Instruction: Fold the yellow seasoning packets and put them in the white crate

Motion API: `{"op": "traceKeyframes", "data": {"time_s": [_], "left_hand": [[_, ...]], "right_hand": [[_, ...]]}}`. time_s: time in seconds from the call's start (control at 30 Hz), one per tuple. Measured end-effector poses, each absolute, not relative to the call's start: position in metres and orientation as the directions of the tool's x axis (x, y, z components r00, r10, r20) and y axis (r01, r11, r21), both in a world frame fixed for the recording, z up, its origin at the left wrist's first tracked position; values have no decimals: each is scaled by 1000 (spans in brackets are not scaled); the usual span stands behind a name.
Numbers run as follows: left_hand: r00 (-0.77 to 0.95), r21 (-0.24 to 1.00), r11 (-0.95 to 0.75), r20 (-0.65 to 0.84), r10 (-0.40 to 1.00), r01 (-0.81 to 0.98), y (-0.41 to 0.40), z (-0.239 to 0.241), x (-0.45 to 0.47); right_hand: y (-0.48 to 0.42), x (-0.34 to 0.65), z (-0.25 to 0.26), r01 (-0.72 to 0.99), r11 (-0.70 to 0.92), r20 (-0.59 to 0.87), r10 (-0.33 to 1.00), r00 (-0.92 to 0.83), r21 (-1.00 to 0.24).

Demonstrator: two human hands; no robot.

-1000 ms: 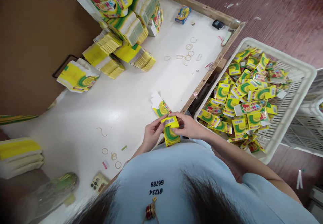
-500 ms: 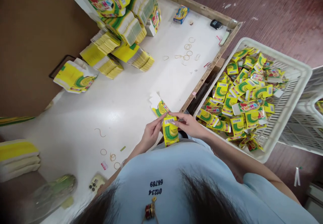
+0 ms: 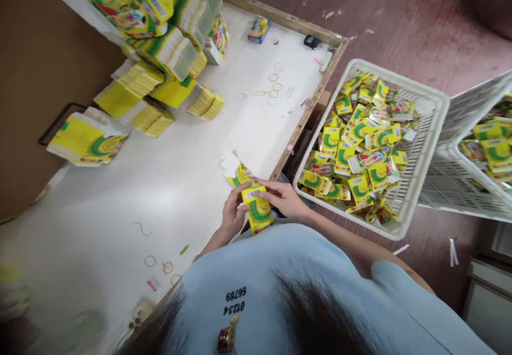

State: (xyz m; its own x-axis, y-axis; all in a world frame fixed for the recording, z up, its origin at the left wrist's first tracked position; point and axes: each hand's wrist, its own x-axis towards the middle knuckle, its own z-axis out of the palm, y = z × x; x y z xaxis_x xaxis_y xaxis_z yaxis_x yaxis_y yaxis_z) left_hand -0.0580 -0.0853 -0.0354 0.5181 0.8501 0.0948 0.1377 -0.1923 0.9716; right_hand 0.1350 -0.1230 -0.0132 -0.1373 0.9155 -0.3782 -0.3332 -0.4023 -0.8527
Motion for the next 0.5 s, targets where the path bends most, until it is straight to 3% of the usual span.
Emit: {"op": "traceKeyframes", "data": {"time_s": [0.1, 0.2, 0.27, 0.33, 0.43, 0.5], "left_hand": [[468, 919, -295, 146, 871, 262, -61, -38, -58], [330, 740, -373, 214, 919, 560, -14, -42, -65], [194, 603, -269, 188, 963, 751, 18, -45, -70], [111, 519, -132, 71, 991, 845, 40, -49, -74], [171, 527, -67, -151, 974, 847, 51, -51, -76], [237, 590, -101, -159, 958, 801, 48, -50, -76]], "right_hand": [[-112, 147, -13, -200, -268, -281, 959, 41, -943], [-110, 210, -4, 160, -160, -87, 917, 388, -974], [-125, 270, 5, 408, -292, 21, 792, 611, -865], [-148, 327, 11, 506, -524, 48, 661, 749, -685], [-174, 382, 5, 513, -757, 38, 547, 837, -404], [-174, 383, -5, 614, -731, 103, 615, 782, -298]]}}
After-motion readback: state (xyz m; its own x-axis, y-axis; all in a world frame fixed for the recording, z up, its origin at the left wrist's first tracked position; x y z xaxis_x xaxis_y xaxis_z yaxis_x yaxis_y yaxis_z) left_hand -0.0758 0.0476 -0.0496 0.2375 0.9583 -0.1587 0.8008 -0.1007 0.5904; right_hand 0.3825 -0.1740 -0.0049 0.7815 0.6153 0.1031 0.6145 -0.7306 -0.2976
